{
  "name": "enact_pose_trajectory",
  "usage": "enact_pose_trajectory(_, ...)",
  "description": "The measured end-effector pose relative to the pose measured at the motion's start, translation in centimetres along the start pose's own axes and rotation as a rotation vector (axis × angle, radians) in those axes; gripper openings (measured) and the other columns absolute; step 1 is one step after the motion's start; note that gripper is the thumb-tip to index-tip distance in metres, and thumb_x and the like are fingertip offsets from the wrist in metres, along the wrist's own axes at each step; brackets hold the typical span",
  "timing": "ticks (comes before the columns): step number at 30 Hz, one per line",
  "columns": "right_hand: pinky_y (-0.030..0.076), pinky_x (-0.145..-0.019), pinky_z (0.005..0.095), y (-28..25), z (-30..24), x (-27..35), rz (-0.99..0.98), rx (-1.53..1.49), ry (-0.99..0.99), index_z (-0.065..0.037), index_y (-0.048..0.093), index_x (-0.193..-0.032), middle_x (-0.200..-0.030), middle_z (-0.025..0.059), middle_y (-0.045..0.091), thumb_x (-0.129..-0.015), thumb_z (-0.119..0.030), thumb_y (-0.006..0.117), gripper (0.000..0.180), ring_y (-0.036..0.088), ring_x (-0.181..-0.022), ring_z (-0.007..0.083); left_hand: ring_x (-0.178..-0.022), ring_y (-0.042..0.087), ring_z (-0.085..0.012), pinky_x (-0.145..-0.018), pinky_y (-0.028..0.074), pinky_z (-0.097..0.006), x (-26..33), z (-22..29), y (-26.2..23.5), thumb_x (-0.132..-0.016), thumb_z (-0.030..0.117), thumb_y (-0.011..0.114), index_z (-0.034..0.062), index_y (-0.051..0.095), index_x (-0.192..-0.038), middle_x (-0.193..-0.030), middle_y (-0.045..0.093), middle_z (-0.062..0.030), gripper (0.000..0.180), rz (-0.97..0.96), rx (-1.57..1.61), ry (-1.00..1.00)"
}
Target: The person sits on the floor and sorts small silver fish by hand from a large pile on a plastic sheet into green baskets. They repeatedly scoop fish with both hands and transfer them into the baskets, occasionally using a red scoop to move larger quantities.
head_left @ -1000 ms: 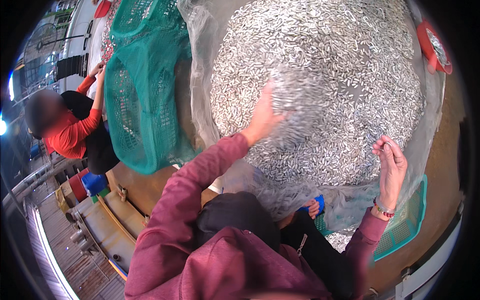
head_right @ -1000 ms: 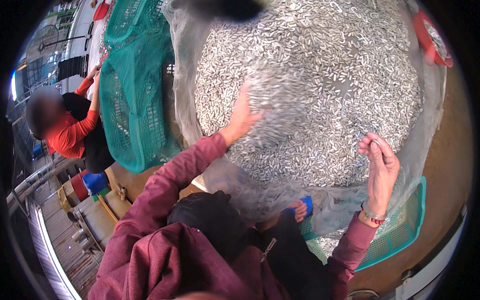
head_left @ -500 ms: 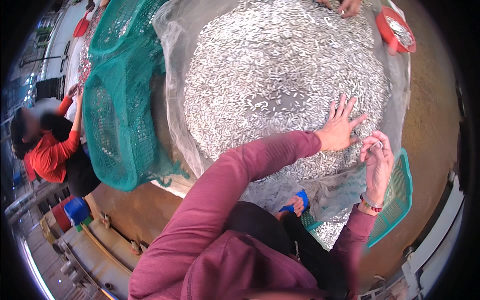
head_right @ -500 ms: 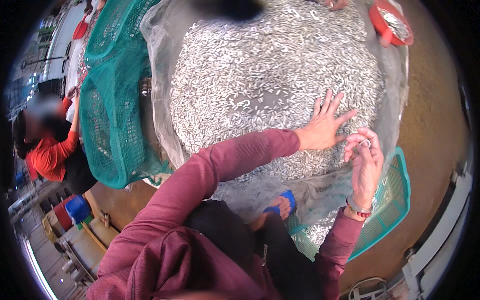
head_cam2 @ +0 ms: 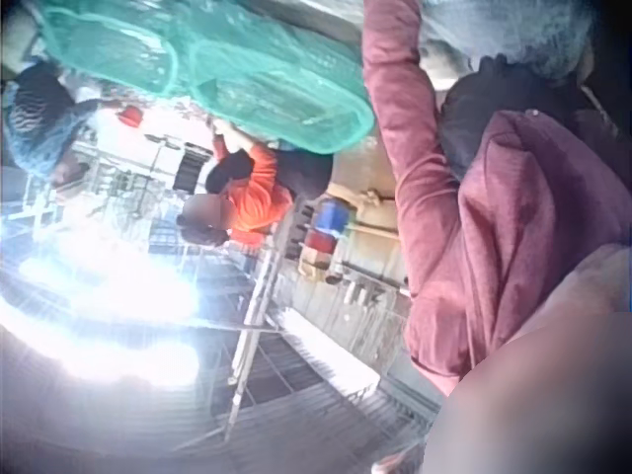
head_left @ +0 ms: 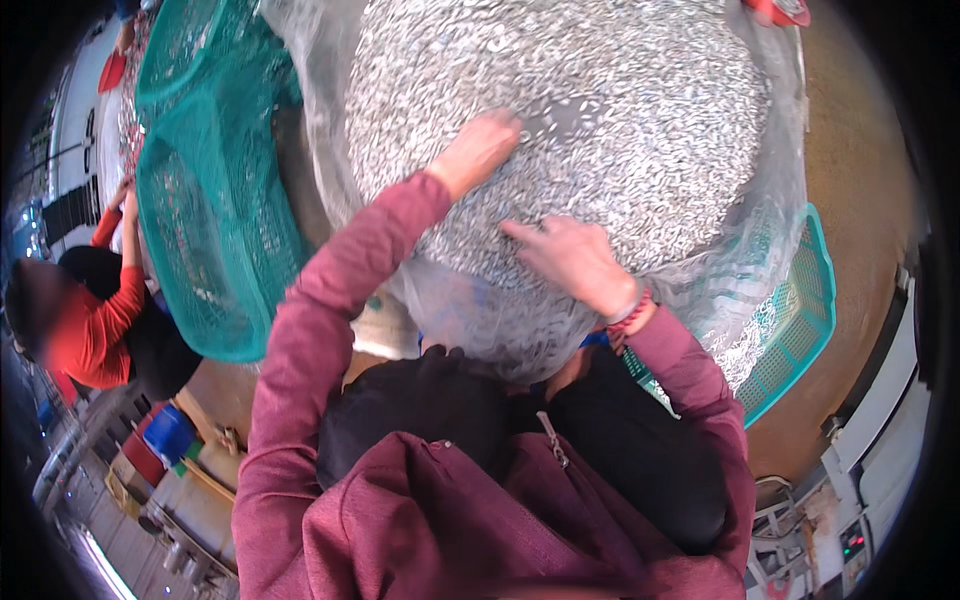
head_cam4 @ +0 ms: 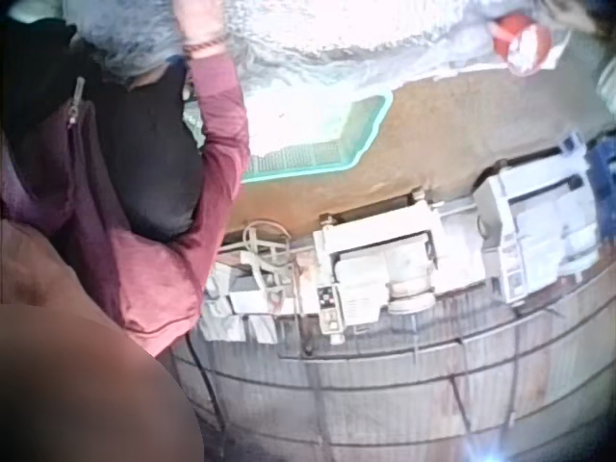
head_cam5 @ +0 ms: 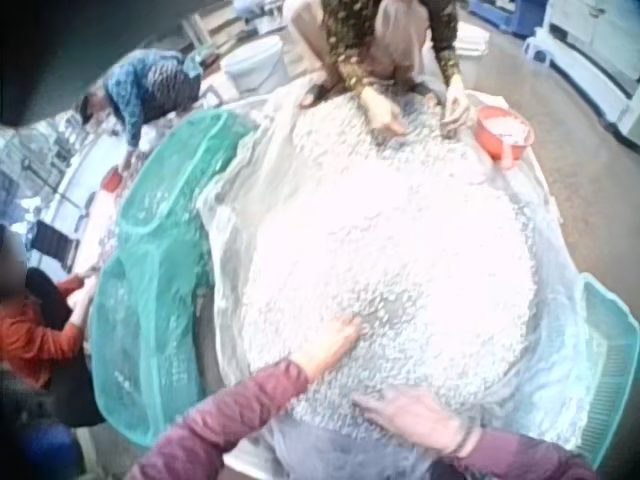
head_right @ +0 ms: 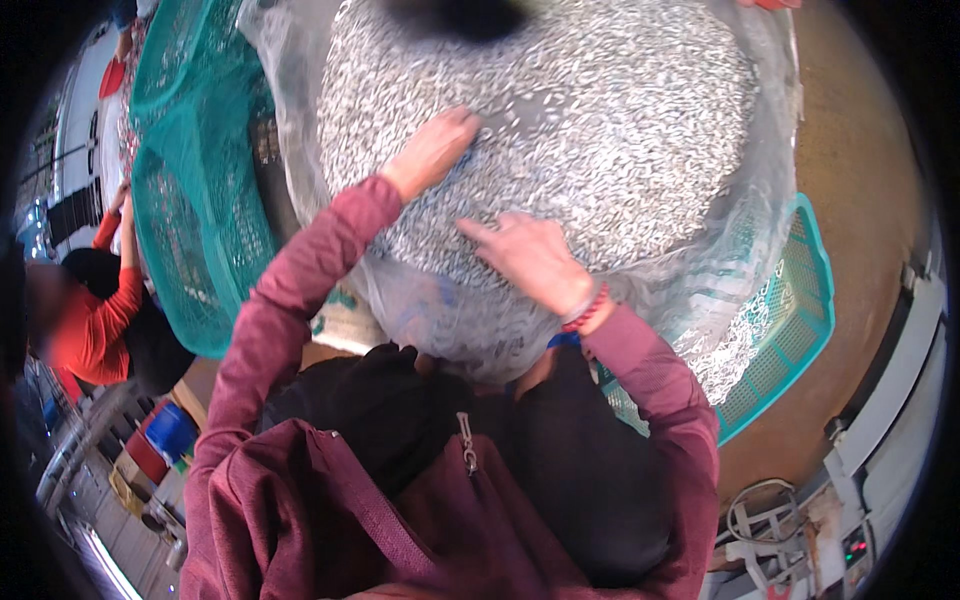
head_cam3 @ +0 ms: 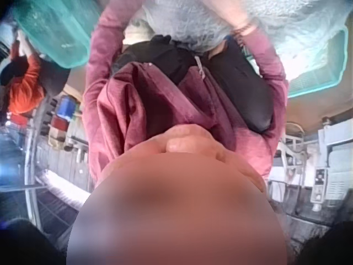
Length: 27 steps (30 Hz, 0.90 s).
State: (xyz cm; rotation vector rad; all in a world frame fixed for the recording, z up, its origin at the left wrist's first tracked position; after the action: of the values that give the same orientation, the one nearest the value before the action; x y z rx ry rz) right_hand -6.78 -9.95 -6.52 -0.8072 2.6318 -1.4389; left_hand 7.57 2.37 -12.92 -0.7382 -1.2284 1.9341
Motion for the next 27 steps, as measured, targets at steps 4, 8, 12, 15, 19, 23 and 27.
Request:
enact_pose_trajectory(4,0.047,-0.064,0.0329,4.3,-4.0,-2.2,0.041,0.266,-0.299,-0.035,0.056,-0.128,-0.087,0.0065,0.051,-0.086,-0.02,0.055,0.045,0.054,-0.084,0.0221,-0.086,0.06,-0.0398,-0.077,0.05,-0.045,-2.0,-1.6,-0.2,-0.082,0.002,0.054,0.0005,0.057,-0.092,-0.09,0.06,-0.0198,0.011,-0.206,0.056,-0.016)
enact_pose_trajectory(8,0.047,-0.063,0.0306,4.8,-1.5,-5.2,0.08,0.292,-0.136,-0.036,0.061,-0.122,-0.088,0.0059,0.049,-0.086,-0.011,0.05,0.046,0.053,-0.087,0.0217,-0.077,0.065,-0.0309,-0.069,0.052,-0.038,-3.4,-3.6,-3.5,-0.085,0.009,0.056,0.0006,0.062,-0.094,-0.087,0.064,-0.016,0.014,-0.094,0.204,-0.236)
enact_pose_trajectory(12,0.051,-0.062,0.0367,2.4,3.7,-7.5,0.226,0.421,0.127,-0.035,0.062,-0.121,-0.084,0.0089,0.05,-0.084,-0.008,0.055,0.046,0.057,-0.078,0.0265,-0.072,0.061,-0.0143,-0.068,0.051,-0.027,-2.0,-5.4,-7.8,-0.09,0.01,0.053,0.0028,0.065,-0.106,-0.082,0.061,-0.0037,0.021,-0.061,0.899,-0.504)
enact_pose_trajectory(15,0.051,-0.062,0.0372,-1.5,9.0,-6.7,0.334,0.533,0.293,-0.036,0.059,-0.125,-0.085,0.0099,0.051,-0.089,-0.021,0.056,0.039,0.058,-0.078,0.0269,-0.075,0.053,-0.0079,-0.074,0.047,-0.022,0.2,-5.4,-10.2,-0.093,0.01,0.052,0.0045,0.062,-0.117,-0.081,0.055,0.0013,0.027,-0.092,1.224,-0.568)
enact_pose_trajectory(19,0.052,-0.063,0.0357,-5.1,13.5,-3.8,0.411,0.733,0.28,-0.041,0.057,-0.126,-0.087,0.0092,0.051,-0.09,-0.027,0.058,0.038,0.057,-0.081,0.0266,-0.081,0.053,-0.0133,-0.078,0.047,-0.028,2.2,-6.0,-11.7,-0.093,0.006,0.05,-0.0009,0.056,-0.112,-0.089,0.054,-0.0034,0.021,0.005,1.72,-0.55)
enact_pose_trajectory(23,0.051,-0.071,0.04,-7.1,16.1,-2.4,0.407,0.772,0.407,-0.034,0.06,-0.125,-0.093,0.014,0.055,-0.087,-0.045,0.061,0.04,0.058,-0.082,0.0297,-0.083,0.053,-0.0168,-0.078,0.048,-0.03,4.2,-6.4,-11.4,-0.086,0.002,0.046,0.0002,0.053,-0.091,-0.091,0.054,-0.0096,0.009,0.044,1.904,-0.514)
enact_pose_trajectory(27,0.045,-0.087,0.0426,-9.1,16.6,-1.0,0.186,0.365,0.517,-0.024,0.052,-0.135,-0.102,0.0274,0.056,-0.086,-0.047,0.063,0.055,0.056,-0.097,0.0398,-0.079,0.054,-0.0159,-0.074,0.048,-0.032,6.0,-4.3,-8.1,-0.076,0.007,0.045,-0.0004,0.059,-0.09,-0.09,0.057,-0.0072,0.02,-0.148,1.725,-0.671)
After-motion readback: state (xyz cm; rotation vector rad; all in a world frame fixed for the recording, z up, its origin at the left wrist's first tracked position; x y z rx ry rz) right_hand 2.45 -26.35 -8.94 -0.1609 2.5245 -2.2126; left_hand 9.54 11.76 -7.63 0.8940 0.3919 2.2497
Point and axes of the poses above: each hand's wrist, its own x-axis away from the middle knuckle, its own y-axis out of the palm, z = x × y, the point moved 4 cm from there along -x, towards the middle knuckle
